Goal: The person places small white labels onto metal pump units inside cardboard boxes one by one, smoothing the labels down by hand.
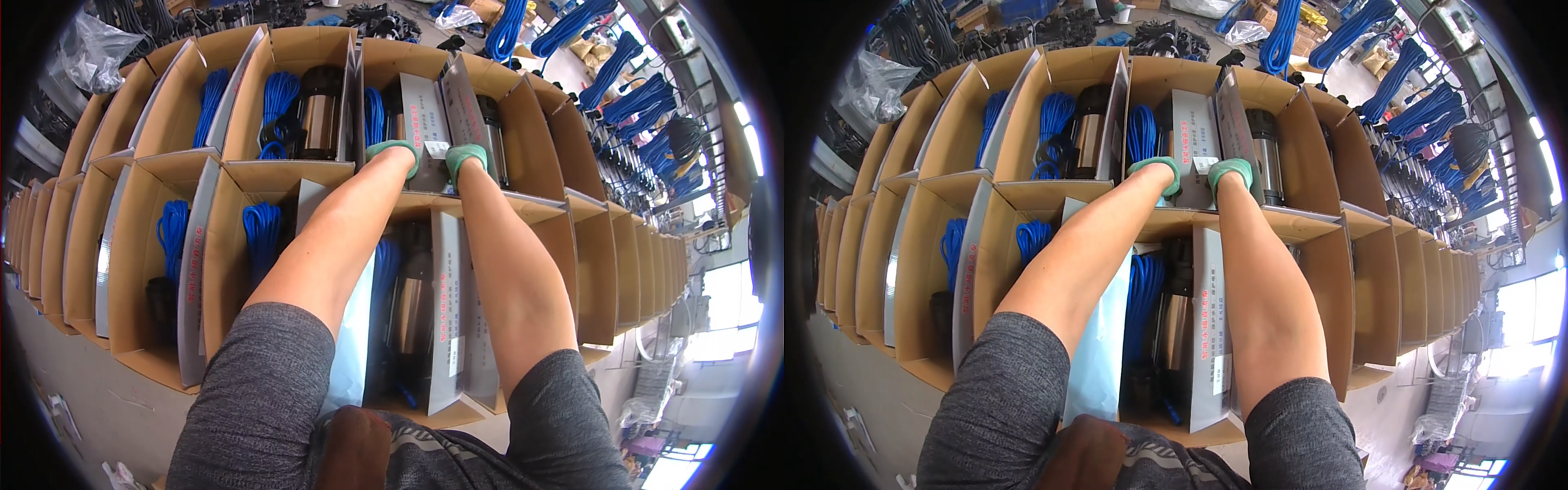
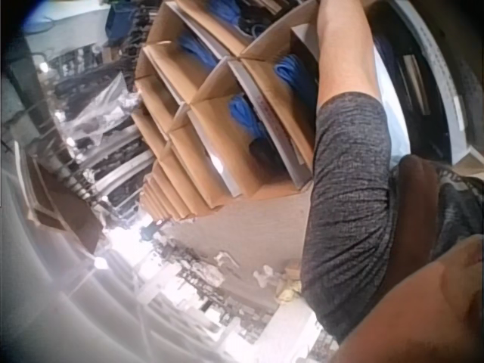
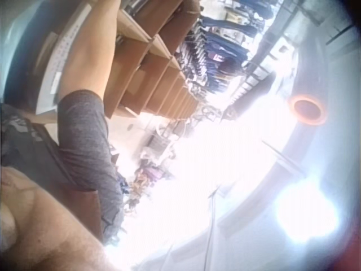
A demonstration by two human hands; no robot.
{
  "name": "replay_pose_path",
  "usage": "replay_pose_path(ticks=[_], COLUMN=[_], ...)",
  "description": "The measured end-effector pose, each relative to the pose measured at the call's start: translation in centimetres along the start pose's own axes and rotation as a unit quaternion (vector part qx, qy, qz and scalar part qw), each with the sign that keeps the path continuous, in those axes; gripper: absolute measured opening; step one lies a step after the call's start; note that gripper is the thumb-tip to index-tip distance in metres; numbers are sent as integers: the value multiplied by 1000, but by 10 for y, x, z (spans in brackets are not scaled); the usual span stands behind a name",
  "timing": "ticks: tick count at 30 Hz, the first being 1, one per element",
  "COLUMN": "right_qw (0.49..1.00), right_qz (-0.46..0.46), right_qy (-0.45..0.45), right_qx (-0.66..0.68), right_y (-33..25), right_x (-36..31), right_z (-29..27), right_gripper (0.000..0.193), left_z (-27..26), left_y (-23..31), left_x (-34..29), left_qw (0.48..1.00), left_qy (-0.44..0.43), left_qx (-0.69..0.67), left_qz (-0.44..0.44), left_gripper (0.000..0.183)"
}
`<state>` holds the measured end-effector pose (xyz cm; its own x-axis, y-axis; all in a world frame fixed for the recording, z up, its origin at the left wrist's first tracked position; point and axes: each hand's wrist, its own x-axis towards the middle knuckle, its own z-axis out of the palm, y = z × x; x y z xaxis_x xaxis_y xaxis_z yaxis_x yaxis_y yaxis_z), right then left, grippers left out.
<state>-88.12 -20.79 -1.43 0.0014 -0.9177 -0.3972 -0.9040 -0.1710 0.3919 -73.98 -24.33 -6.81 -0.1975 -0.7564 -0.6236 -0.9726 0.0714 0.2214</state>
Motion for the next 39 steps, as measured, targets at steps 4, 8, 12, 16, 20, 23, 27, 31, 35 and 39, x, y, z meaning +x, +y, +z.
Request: replay_pose_path(ticks=[4, 8, 12, 16, 20, 23, 27, 31, 35, 39], right_qw=[1000, 1000, 995, 994, 983, 995, 981, 960, 862, 631], right_qz=[2, -19, -70, -66, -113, -27, 75, 104, -21, 7], right_qy=[-8, -21, -58, -84, -94, -91, -56, -39, -55, 159], right_qx=[9, -9, -44, -20, -108, 24, 170, 255, 503, 759], right_y=[-1, -2, 1, 4, 5, 0, -5, 7, 12, 0], right_x=[1, 6, 15, 31, 39, 32, 17, 29, 67, 77], right_z=[1, 4, 13, 23, 28, 25, 14, 15, 36, 35], right_gripper=[34, 34, 36, 39, 39, 35, 31, 27, 33, 35], left_z=[1, 1, 1, 0, 0, 0, 1, 2, 1, -3], left_y=[0, 0, 0, 0, -1, -1, -1, -3, -2, -1], left_x=[0, -2, -2, -2, -3, -3, -3, 0, 1, 0], left_qw=[1000, 1000, 1000, 1000, 1000, 1000, 1000, 1000, 1000, 1000], left_qy=[0, 0, 0, -1, -1, -1, -2, 2, 4, 7], left_qx=[-2, -4, -5, -7, -7, -7, -4, -4, 4, 19], left_qz=[4, 4, 5, 5, 5, 7, 8, 8, 7, 4], left_gripper=[61, 60, 58, 57, 56, 55, 53, 52, 51, 49])
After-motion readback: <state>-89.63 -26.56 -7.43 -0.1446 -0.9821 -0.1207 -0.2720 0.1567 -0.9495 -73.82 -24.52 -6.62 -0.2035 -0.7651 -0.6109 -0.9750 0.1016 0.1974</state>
